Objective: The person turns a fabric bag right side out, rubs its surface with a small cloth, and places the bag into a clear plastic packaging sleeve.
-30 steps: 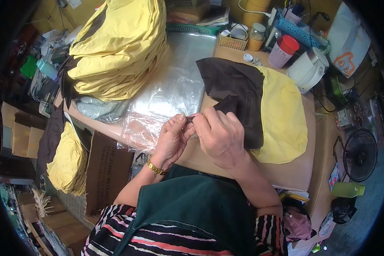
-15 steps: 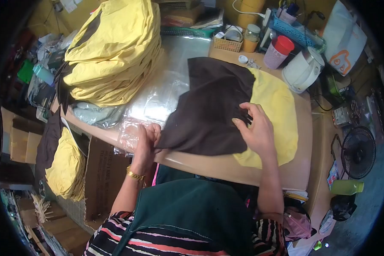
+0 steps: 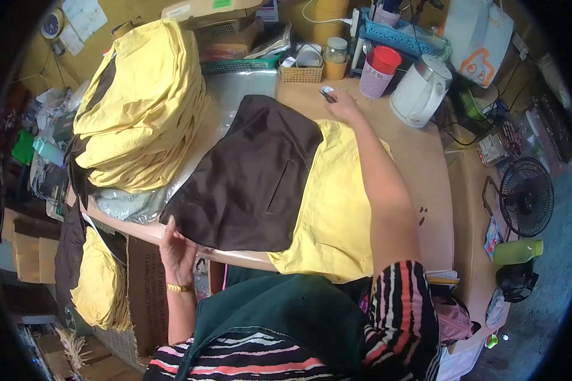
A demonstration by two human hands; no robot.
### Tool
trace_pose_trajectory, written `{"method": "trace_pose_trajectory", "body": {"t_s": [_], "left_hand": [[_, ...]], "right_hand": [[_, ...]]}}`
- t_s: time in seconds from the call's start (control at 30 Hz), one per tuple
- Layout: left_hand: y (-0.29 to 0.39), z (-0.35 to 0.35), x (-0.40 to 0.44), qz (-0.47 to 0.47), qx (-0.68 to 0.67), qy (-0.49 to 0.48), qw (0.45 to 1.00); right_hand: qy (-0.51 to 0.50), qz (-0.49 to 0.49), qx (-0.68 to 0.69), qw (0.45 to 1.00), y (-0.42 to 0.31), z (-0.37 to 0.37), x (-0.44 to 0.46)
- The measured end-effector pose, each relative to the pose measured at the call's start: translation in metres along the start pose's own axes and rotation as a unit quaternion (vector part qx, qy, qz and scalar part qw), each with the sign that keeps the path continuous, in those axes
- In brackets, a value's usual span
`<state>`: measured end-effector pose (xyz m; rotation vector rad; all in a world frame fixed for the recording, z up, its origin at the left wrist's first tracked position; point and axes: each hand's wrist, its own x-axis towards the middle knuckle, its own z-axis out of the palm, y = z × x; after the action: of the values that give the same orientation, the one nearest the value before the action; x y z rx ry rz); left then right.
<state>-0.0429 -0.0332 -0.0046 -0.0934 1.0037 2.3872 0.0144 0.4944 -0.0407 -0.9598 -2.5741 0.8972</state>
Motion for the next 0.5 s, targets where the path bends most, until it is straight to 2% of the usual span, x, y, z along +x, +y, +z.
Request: {"method": "trace_pose_trajectory", "body": {"t_s": [0.03, 0.07, 0.1, 0.13, 0.17, 0.2, 0.23, 0.27, 0.3, 0.33, 0.37, 0.4, 0.43, 0.47, 0.5], "left_hand": [[-0.004, 0.005, -0.007, -0.035, -0.033, -0.016, 0.999], [-0.006, 0.007, -0.013, -0.069, -0.066, -0.030, 0.995], [-0.013, -0.003, -0.011, -0.091, -0.043, -0.052, 0.994], [-0.019, -0.002, -0.012, -0.097, -0.013, -0.031, 0.995], [-0.027, 0.003, -0.014, -0.093, 0.037, -0.023, 0.995], [-0.031, 0.013, -0.016, -0.091, 0.085, -0.016, 0.992], [-0.029, 0.016, -0.016, -0.126, 0.128, -0.030, 0.983], [-0.023, 0.028, -0.021, -0.120, 0.187, -0.041, 0.974], [-0.009, 0.037, -0.029, -0.067, 0.269, -0.078, 0.958], [0.011, 0.045, -0.034, -0.009, 0.348, -0.117, 0.930], [0.036, 0.054, -0.039, 0.084, 0.273, -0.200, 0.937], [0.059, 0.061, -0.046, 0.171, 0.192, -0.276, 0.926], [0.073, 0.079, -0.042, 0.167, 0.060, -0.359, 0.916], [0.096, 0.063, -0.001, 0.298, 0.109, -0.287, 0.904], [0.118, 0.047, 0.040, 0.413, 0.165, -0.182, 0.877]], "right_hand": [[0.064, -0.036, 0.028, 0.997, -0.005, 0.006, 0.005], [0.063, -0.038, 0.029, 0.997, -0.010, 0.012, 0.011], [0.149, -0.077, -0.032, 0.985, -0.021, 0.020, 0.014], [0.233, -0.113, -0.092, 0.961, -0.037, 0.028, 0.013], [0.232, -0.114, -0.089, 0.962, -0.054, 0.040, 0.008], [0.149, -0.115, -0.030, 0.982, -0.080, 0.048, -0.010], [0.107, -0.117, -0.001, 0.987, -0.095, 0.045, -0.022], [0.066, -0.115, 0.029, 0.991, -0.109, 0.042, -0.034], [-0.062, -0.135, -0.057, 0.987, -0.121, 0.028, -0.036], [-0.180, -0.151, -0.142, 0.962, -0.136, 0.007, -0.036], [-0.188, -0.226, -0.040, 0.955, -0.152, -0.025, -0.043], [-0.167, -0.234, 0.146, 0.947, -0.151, -0.047, -0.035], [-0.130, -0.202, 0.337, 0.910, -0.169, -0.094, -0.057], [-0.083, -0.280, 0.515, 0.806, -0.191, -0.122, -0.071], [-0.055, -0.253, 0.467, 0.845, -0.205, -0.140, -0.062]]}}
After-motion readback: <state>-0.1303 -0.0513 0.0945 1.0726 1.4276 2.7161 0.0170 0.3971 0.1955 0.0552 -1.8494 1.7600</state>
